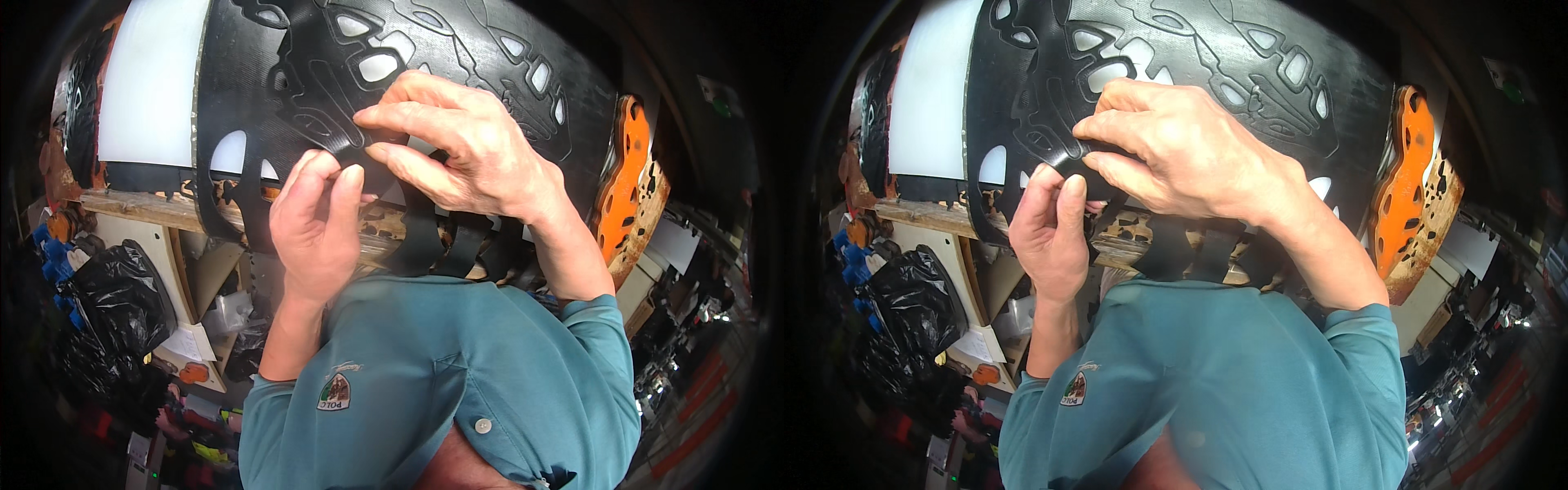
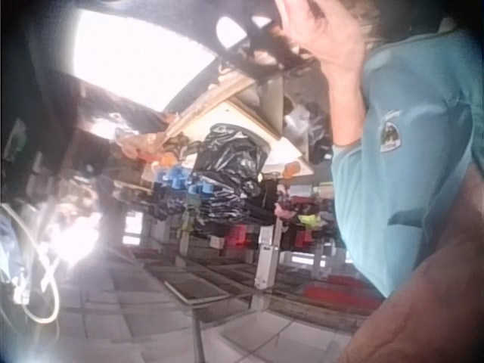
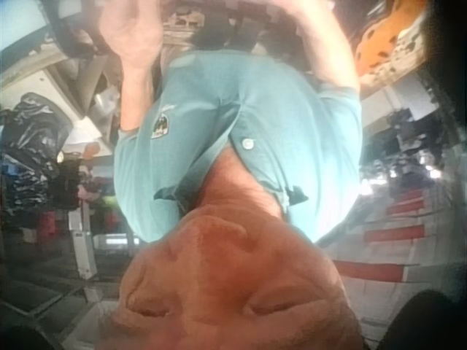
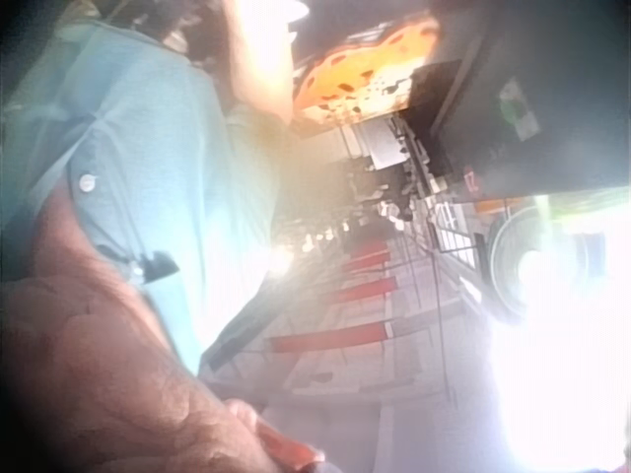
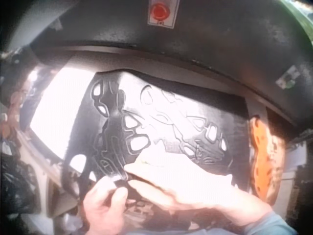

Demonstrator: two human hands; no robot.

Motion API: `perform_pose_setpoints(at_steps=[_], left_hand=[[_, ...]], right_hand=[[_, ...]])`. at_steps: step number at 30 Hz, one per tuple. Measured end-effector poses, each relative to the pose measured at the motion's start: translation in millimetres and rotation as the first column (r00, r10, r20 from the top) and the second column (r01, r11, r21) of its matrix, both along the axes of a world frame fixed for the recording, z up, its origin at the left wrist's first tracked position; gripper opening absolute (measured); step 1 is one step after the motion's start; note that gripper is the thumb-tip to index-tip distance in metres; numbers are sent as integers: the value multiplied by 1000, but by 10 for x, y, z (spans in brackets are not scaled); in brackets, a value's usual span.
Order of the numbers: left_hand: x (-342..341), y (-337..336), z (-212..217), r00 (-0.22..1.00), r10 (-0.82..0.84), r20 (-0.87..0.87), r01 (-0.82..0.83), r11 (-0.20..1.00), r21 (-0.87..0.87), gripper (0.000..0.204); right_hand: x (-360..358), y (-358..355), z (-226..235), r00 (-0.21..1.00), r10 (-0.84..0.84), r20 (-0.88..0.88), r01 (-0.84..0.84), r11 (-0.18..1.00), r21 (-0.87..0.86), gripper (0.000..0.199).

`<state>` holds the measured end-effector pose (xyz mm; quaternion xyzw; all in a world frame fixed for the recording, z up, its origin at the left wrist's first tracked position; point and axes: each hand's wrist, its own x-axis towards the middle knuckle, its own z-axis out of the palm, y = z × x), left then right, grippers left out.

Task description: The person uses a wooden tool to press and separate a black patterned sheet from a backing, then peels off the cut-out shapes by hand. The person then handles a large black sheet, folding and unfolding it.

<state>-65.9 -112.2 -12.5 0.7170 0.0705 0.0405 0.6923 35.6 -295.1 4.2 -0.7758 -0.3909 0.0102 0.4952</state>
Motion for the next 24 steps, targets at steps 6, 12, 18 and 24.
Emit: perform_pose_setpoints(at_steps=[6, 12, 18, 24], left_hand=[[45, 57, -20, 996, -36, 77, 27, 993, 112, 6], [151, 255, -63, 949, -199, 244, 101, 927, 361, 15], [155, 246, -105, 945, -186, 270, 62, 910, 411, 14], [90, 234, -131, 980, -92, 178, 17, 923, 385, 11]], right_hand=[[12, 31, 43, 995, 23, 100, -9, 990, -142, 27], [39, 48, 35, 971, 116, 208, -74, 977, -199, 26], [11, 133, -168, 968, 109, 224, -81, 988, -130, 25], [19, 230, -304, 962, 30, 271, 0, 994, -111, 23]])
